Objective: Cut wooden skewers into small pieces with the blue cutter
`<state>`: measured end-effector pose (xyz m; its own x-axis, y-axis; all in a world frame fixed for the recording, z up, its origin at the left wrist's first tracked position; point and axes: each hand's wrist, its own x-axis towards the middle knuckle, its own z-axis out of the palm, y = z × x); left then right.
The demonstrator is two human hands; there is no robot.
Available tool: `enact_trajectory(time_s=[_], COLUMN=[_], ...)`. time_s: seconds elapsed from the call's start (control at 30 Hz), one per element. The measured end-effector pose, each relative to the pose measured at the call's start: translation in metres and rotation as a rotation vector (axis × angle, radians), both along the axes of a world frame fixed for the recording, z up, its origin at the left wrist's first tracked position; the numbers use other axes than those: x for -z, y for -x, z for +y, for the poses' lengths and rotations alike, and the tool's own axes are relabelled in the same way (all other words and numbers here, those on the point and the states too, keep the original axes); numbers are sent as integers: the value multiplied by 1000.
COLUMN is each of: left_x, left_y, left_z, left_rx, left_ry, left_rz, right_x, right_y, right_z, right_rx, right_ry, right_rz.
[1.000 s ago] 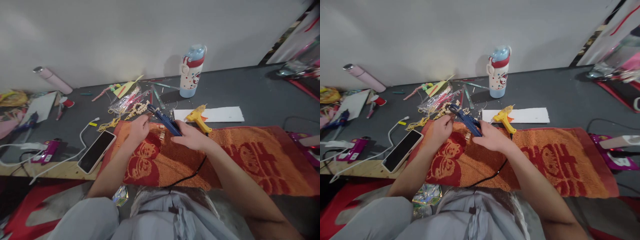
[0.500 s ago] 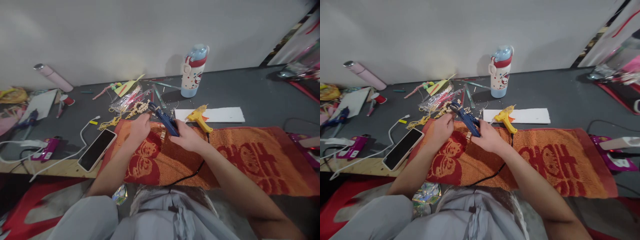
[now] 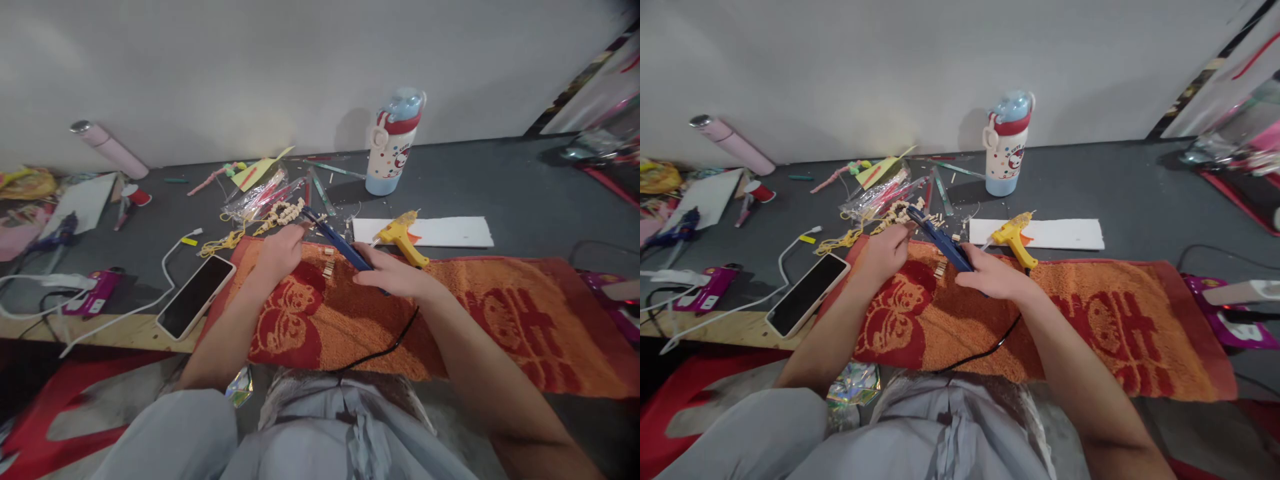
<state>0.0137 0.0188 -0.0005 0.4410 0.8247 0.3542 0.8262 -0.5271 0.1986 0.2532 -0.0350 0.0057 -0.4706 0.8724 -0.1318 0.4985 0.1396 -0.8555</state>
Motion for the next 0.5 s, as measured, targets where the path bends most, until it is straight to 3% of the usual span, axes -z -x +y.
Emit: enact_trajectory(time_s=[0.17, 0.33, 0.5], left_x=[-2, 1, -5], left_y=[-1, -4, -8], left_z=[-3, -1, -2], left_rx=[7, -12, 3], left_ry=[10, 2, 89], left_rz=[-14, -178, -314], right_x=[-2, 0, 11], right_y=[-7, 10, 19], right_z=[1, -4, -4], right_rx=[-23, 141, 155], right_ry=[36, -171, -284], right_rz=[-22, -116, -130])
